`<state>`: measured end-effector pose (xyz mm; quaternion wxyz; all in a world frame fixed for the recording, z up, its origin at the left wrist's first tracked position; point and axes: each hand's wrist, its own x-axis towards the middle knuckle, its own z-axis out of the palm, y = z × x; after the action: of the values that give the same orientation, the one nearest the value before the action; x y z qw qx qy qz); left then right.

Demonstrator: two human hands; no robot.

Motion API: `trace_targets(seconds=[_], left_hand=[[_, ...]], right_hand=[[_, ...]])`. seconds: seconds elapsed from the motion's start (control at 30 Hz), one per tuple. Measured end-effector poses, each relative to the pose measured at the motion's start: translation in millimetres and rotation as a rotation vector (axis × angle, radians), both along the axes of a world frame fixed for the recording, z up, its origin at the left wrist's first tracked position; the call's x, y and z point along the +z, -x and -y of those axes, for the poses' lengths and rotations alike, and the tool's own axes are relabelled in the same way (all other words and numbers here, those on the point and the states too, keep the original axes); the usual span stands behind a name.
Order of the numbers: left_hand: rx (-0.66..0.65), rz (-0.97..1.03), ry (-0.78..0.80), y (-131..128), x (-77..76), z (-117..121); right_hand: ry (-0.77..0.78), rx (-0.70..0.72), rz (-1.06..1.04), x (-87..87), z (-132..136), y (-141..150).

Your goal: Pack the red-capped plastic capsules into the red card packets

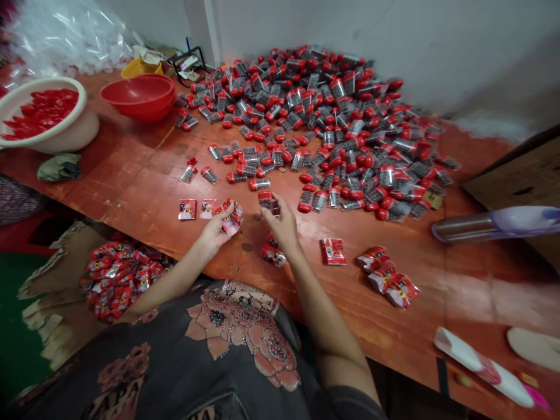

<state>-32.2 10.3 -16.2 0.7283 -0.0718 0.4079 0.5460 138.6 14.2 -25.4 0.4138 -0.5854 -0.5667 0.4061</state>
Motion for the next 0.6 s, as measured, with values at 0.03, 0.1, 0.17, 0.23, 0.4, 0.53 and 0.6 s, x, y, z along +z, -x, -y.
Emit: trace_targets(seconds=[0.03, 0.1, 0.17, 0.23, 0.4, 0.53, 0.6], left_hand=[[0.009, 0.006, 0.003, -2.4, -0.2, -0.3], [0.014, 0.016, 0.002, -7.8, 0.1, -0.5], [-0.002, 0.015, -0.021, -13.2, 0.7, 0.4], [-0.03, -0.008, -0.049, -17.5, 1.5, 2.3], [-0.046, -0.085, -0.099, -22.6, 6.8, 8.0], [-0.012, -0.136, -0.12, -25.2, 13.2, 11.4], [-0.029, -0.155, -0.123, -26.6, 14.9, 12.9]], right_hand=[[-0.015, 0.018, -0.075, 4.5, 15.6, 3.4], [-0.046, 0.043, -0.112, 10.4, 40.1, 9.9], [-0.09, 0.043, -0.058, 11.6, 53.8, 13.6], [-0.132, 0.039, 0.015, 10.3, 59.4, 13.6], [-0.166, 0.082, 0.098, 12.3, 66.3, 6.7], [-0.194, 0.122, 0.13, 15.8, 72.3, 5.4], [-0.174, 0.089, 0.091, 14.6, 72.7, 6.1]])
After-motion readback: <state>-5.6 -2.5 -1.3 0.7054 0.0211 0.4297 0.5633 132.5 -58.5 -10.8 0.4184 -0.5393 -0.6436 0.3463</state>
